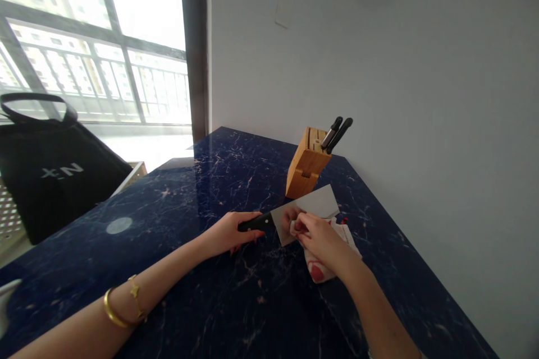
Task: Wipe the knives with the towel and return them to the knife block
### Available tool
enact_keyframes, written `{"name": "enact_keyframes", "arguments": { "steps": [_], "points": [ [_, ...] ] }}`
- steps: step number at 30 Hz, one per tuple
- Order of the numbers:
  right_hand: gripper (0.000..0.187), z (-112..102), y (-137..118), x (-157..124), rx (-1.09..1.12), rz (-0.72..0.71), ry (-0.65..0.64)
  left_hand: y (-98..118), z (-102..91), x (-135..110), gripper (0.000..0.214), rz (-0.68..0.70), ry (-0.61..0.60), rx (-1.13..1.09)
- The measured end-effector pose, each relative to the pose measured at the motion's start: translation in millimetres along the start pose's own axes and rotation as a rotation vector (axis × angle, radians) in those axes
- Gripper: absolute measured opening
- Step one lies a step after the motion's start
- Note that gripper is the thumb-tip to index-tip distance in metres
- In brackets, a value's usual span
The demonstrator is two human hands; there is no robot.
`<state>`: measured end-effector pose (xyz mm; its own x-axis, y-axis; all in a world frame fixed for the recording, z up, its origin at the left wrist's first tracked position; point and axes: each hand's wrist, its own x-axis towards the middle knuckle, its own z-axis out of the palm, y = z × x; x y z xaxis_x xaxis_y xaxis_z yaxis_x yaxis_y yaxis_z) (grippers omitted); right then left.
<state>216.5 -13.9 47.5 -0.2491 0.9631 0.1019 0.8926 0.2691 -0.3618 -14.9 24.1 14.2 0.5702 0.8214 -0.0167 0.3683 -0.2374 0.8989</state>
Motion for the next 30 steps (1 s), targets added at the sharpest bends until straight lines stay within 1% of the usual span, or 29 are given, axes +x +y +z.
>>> {"name": "enact_keyframes", "arguments": {
  "steps": [3,6,8,11,14,17,20,22,24,28,30],
  "points": [
    [0.010,-4.4,13.4,0.4,-0.043,0.067,0.058,0.5,-0.2,0.0,0.054,0.000,-0.006,-0.001],
    [0.012,-5.6,18.1,-0.8,-0.060,0.124,0.022,0.5,-0.3,0.1,0.054,0.003,-0.005,0.004],
    [0.014,-3.0,12.7,-1.9,-0.052,0.115,-0.033,0.2,-0.4,0.3,0.054,0.006,-0.007,0.004],
    [0.014,2.7,-0.4,-2.8,-0.040,0.051,-0.091,-0.4,-0.1,0.6,0.052,0.010,-0.008,-0.001],
    [0.012,3.2,-4.0,-2.2,-0.004,0.036,-0.095,-1.0,0.0,0.8,0.052,0.004,-0.005,-0.001],
    [0.010,-4.0,8.0,0.2,0.039,0.088,-0.008,-1.3,-0.4,1.0,0.052,0.013,-0.008,0.000],
    [0.007,-11.8,23.9,3.3,-0.005,0.182,0.152,-1.0,-1.0,0.7,0.053,0.016,-0.007,0.002],
    [0.006,-12.9,28.3,4.5,-0.041,0.219,0.224,-0.4,-1.5,0.2,0.053,0.016,-0.003,0.008],
    [0.007,-9.8,25.1,4.4,-0.045,0.180,0.211,-0.2,-1.8,0.0,0.053,0.013,-0.002,0.010],
    [0.011,1.3,6.4,1.7,-0.015,-0.003,0.099,-1.5,-2.2,0.2,0.053,0.003,-0.010,-0.007],
    [0.011,3.8,2.0,1.6,-0.001,-0.044,0.093,-2.1,-2.1,0.4,0.052,0.006,-0.006,-0.011]
  ]
}}
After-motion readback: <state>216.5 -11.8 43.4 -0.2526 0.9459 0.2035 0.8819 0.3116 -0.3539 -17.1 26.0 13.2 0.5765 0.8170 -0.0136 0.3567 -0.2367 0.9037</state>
